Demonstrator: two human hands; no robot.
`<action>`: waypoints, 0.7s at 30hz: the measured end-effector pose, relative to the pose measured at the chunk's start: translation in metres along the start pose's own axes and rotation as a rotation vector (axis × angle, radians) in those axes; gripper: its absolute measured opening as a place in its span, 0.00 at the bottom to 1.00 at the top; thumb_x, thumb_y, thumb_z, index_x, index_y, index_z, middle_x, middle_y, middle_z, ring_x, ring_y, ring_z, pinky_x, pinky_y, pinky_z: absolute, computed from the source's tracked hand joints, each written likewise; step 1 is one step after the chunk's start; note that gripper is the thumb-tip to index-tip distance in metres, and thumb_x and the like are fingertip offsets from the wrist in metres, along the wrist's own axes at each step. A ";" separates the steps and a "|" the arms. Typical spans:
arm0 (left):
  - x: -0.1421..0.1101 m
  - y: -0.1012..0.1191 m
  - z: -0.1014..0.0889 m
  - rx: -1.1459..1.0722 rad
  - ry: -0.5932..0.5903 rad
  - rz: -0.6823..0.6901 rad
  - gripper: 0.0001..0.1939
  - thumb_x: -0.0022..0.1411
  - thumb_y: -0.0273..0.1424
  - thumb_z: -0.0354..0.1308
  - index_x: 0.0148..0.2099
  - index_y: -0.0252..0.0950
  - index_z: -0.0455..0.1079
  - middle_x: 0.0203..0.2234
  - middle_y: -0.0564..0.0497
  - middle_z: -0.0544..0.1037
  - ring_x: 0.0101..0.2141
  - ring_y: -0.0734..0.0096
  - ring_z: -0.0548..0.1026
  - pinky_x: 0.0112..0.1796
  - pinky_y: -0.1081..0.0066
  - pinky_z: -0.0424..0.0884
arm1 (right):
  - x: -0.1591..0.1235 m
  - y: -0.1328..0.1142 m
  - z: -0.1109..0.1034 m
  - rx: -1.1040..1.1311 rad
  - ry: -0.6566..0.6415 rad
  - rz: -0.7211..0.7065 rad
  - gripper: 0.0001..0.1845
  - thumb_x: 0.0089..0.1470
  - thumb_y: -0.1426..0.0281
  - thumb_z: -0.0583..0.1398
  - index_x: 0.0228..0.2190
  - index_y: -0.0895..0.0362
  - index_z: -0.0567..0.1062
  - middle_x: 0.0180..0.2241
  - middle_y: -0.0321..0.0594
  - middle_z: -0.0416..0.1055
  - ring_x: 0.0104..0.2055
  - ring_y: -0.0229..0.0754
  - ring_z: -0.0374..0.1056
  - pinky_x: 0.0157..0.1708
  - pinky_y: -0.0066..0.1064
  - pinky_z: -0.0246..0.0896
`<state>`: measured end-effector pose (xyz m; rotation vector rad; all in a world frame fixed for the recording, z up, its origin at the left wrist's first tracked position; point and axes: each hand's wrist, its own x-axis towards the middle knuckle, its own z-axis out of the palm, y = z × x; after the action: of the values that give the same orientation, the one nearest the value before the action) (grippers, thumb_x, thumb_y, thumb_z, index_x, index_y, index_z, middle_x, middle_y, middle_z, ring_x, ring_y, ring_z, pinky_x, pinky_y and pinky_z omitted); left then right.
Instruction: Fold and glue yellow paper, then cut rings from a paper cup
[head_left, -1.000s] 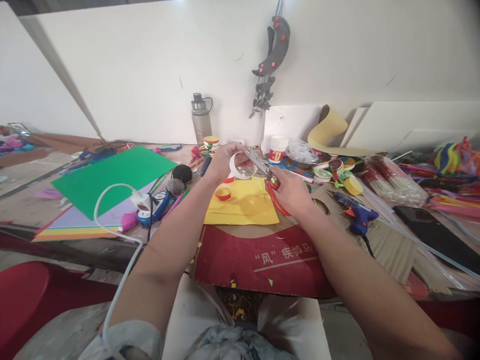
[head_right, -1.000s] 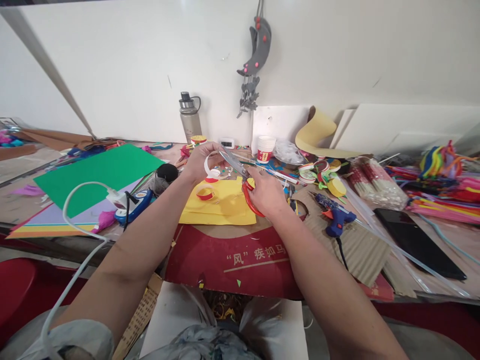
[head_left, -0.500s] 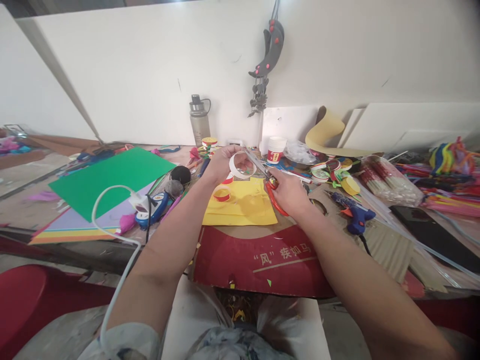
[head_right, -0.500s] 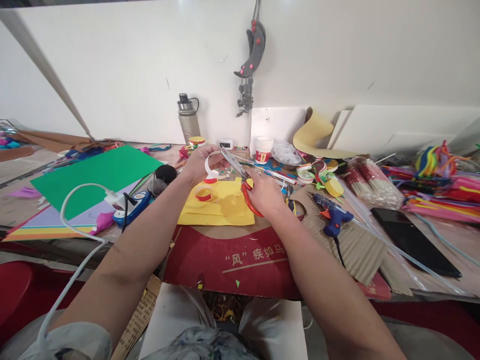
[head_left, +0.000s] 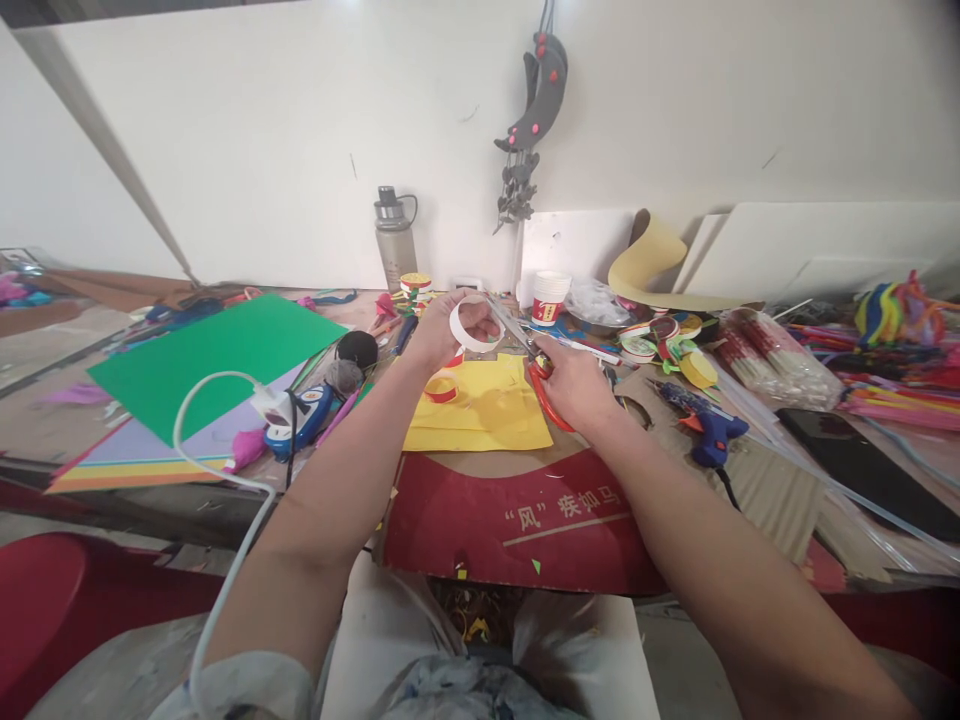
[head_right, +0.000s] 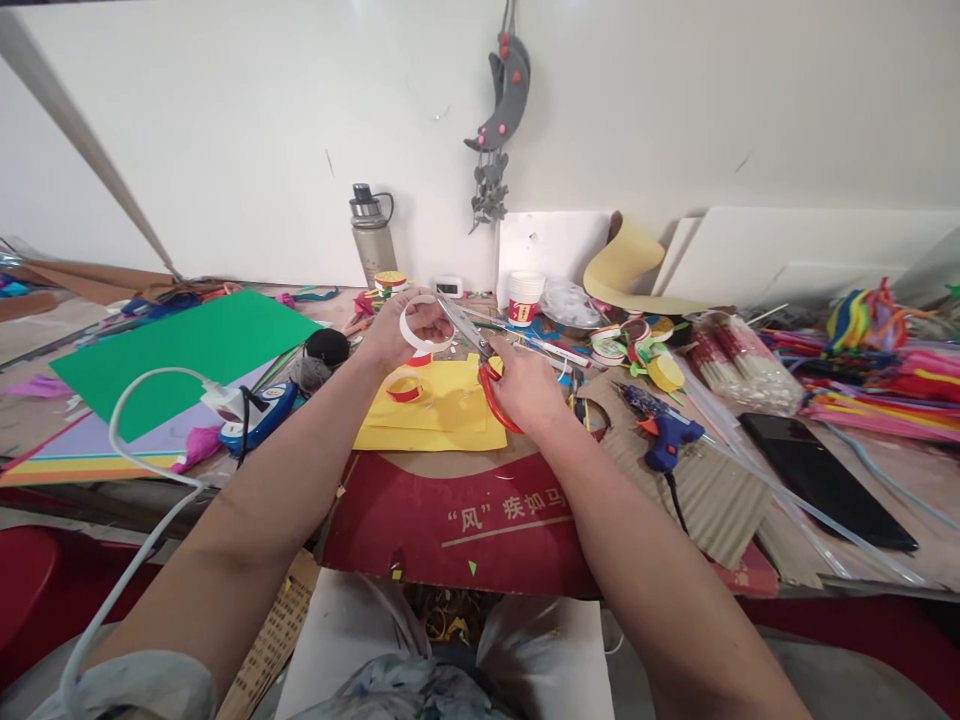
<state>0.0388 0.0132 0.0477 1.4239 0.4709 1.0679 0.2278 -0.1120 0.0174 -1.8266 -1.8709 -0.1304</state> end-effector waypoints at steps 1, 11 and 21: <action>0.000 0.000 0.000 0.009 -0.004 0.001 0.24 0.48 0.45 0.83 0.34 0.36 0.74 0.24 0.51 0.80 0.25 0.70 0.77 0.27 0.73 0.70 | 0.000 0.001 0.000 0.016 0.004 0.001 0.25 0.65 0.66 0.57 0.59 0.58 0.80 0.40 0.54 0.84 0.40 0.55 0.77 0.38 0.37 0.62; -0.001 -0.008 0.003 0.074 -0.068 0.075 0.28 0.45 0.52 0.82 0.30 0.34 0.76 0.24 0.50 0.78 0.25 0.74 0.71 0.27 0.72 0.64 | 0.007 0.007 0.011 0.667 0.165 0.066 0.17 0.58 0.51 0.64 0.34 0.52 0.76 0.24 0.34 0.70 0.29 0.42 0.63 0.30 0.32 0.58; 0.007 -0.015 0.004 -0.252 0.322 -0.458 0.07 0.60 0.16 0.63 0.31 0.31 0.72 0.22 0.49 0.77 0.18 0.84 0.66 0.20 0.83 0.61 | 0.008 -0.011 0.010 1.382 -0.144 0.513 0.28 0.52 0.43 0.71 0.34 0.51 0.69 0.18 0.23 0.58 0.15 0.29 0.49 0.13 0.22 0.44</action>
<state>0.0499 0.0195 0.0365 0.8657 0.8197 0.9410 0.2149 -0.1013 0.0154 -1.1656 -0.9327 1.1767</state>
